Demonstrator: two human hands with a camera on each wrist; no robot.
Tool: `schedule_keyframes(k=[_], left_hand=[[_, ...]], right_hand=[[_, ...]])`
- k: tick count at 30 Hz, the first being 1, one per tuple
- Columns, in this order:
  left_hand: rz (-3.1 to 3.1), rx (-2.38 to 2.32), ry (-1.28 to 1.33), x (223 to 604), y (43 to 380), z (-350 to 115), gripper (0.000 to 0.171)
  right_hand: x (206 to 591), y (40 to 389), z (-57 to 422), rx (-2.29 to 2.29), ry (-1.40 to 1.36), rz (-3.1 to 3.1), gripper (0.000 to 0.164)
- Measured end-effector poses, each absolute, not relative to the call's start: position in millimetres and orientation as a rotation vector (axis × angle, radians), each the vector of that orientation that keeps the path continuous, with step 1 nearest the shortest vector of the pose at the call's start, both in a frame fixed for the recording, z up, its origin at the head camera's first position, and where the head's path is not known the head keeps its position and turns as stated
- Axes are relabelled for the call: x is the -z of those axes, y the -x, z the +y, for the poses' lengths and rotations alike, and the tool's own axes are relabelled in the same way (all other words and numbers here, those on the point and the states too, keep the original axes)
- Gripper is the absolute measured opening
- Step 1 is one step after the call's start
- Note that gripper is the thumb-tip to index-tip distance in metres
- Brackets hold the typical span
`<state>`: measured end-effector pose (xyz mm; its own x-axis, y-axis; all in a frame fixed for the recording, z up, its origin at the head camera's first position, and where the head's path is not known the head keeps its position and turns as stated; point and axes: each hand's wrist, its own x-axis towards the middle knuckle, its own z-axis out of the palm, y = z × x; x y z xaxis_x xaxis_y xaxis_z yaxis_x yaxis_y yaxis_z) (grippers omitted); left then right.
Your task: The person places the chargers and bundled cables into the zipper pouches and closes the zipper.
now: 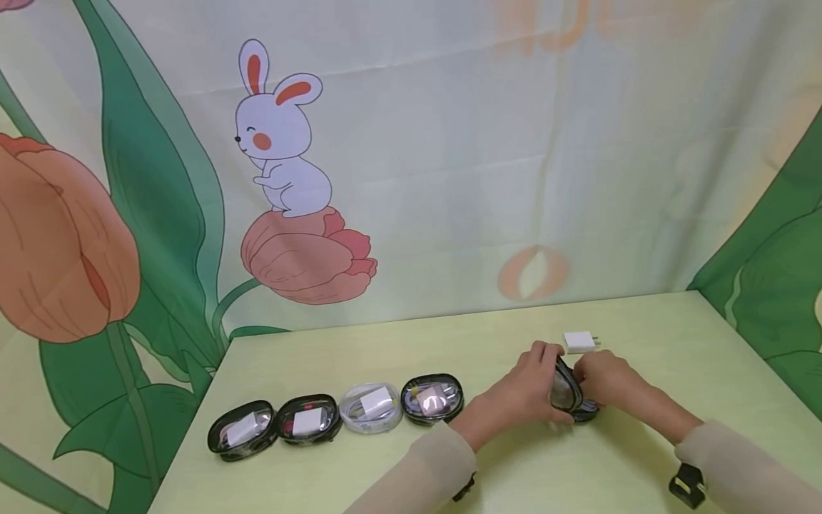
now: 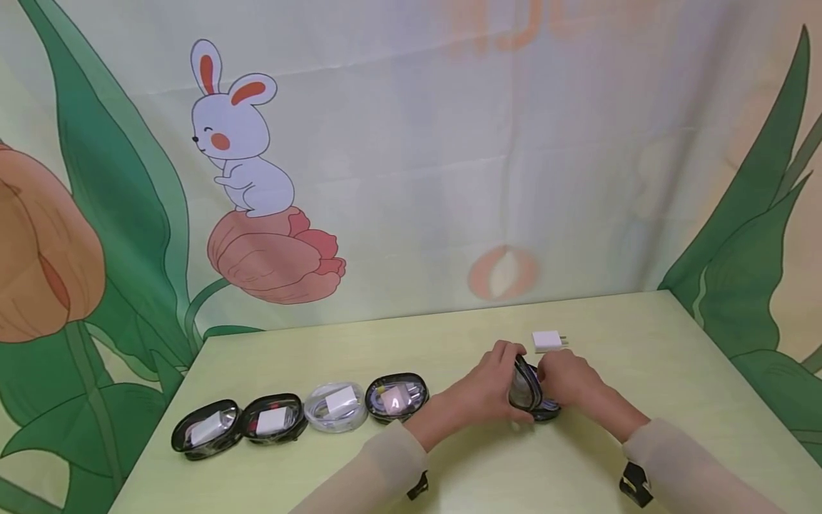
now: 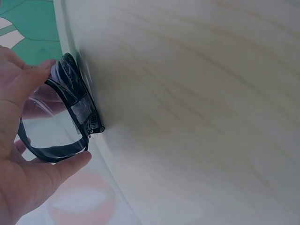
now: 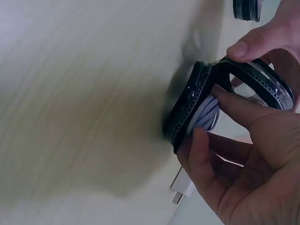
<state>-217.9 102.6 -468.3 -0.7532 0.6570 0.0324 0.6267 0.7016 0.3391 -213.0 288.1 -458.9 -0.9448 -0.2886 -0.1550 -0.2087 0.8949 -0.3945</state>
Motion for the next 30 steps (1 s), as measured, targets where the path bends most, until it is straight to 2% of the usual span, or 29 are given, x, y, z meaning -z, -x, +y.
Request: schedule_keyframes(k=[8,12,20,30], left_hand=[[2.793,-0.523,-1.035,469,219,102,0.096],[2.786,-0.501,-1.061,470,219,102,0.093],[2.728,-0.528,-1.169,470,221,102,0.094],[2.695,-0.609,-1.142,471,224,100,0.096]], right_hand=[[453,211,286,0.45,0.485,2.858,0.032],[446,209,285,0.395,0.421,2.836,0.038],[450,212,283,0.468,0.398,2.894,0.04],[450,215,295,0.624,0.535,2.752,0.011]])
